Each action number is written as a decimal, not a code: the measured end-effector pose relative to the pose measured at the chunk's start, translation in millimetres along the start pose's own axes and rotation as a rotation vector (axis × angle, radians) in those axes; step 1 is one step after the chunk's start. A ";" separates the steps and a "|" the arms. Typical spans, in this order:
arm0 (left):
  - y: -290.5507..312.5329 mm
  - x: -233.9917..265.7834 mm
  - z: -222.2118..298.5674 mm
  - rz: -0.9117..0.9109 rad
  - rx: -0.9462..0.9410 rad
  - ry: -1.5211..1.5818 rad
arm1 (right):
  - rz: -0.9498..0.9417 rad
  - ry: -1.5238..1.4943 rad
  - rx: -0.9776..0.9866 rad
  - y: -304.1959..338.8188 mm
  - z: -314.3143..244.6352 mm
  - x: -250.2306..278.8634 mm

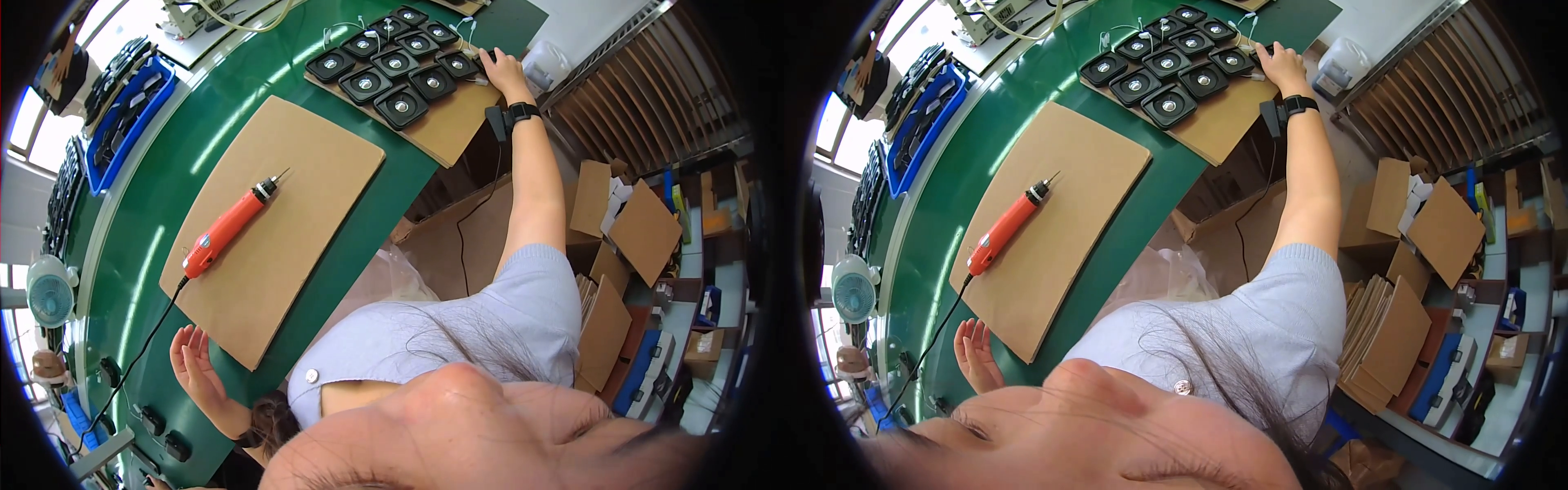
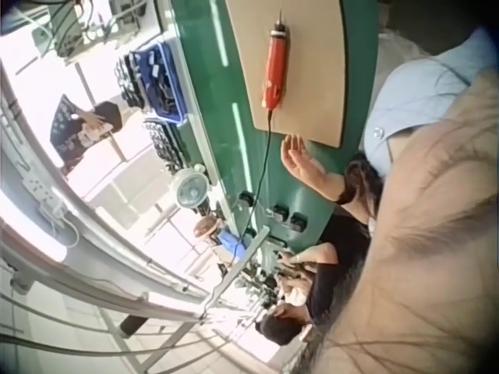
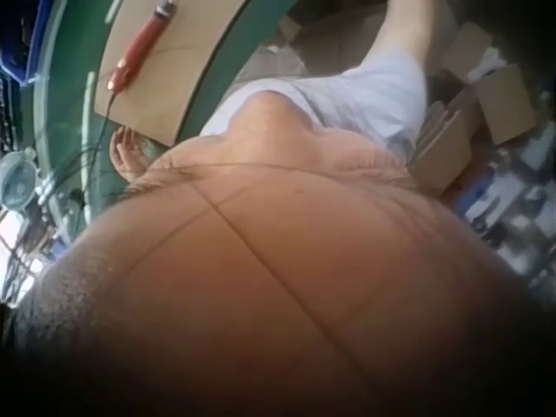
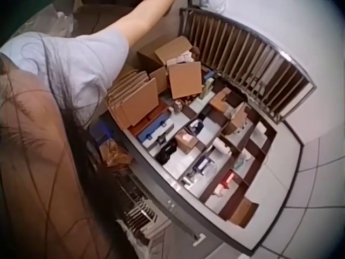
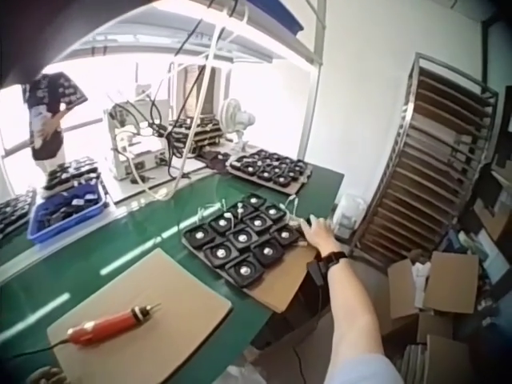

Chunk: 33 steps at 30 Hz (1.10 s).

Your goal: Assembling electronic fans by using an electric screwdriver to secure internal components.

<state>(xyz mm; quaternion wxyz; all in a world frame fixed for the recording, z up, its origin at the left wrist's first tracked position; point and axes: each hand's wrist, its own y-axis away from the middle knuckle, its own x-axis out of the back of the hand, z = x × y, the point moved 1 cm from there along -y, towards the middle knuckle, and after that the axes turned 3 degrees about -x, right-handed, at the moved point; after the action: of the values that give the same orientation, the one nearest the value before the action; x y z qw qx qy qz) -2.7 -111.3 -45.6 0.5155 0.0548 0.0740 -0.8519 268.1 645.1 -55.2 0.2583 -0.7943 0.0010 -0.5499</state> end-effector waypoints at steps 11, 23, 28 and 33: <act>4.0 -6.3 11.6 0.051 -0.019 -0.117 | -0.226 0.236 0.209 -25.1 -42.3 -19.4; 74.3 118.9 24.0 0.766 -0.216 -0.998 | -0.570 -0.612 0.968 178.9 -278.4 99.4; 86.4 208.4 48.3 0.994 0.039 -1.522 | -0.492 -0.605 1.412 269.1 -383.7 104.5; 49.5 246.8 58.7 0.910 0.600 -1.790 | -0.441 -0.353 1.462 298.8 -415.1 78.6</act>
<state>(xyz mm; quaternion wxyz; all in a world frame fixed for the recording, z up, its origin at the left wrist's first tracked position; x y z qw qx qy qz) -74.0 -359.4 -33.2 0.6191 -0.4475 -0.5763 -0.2905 20.7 193.8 -0.8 0.5969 -0.4802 -0.5600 -0.3154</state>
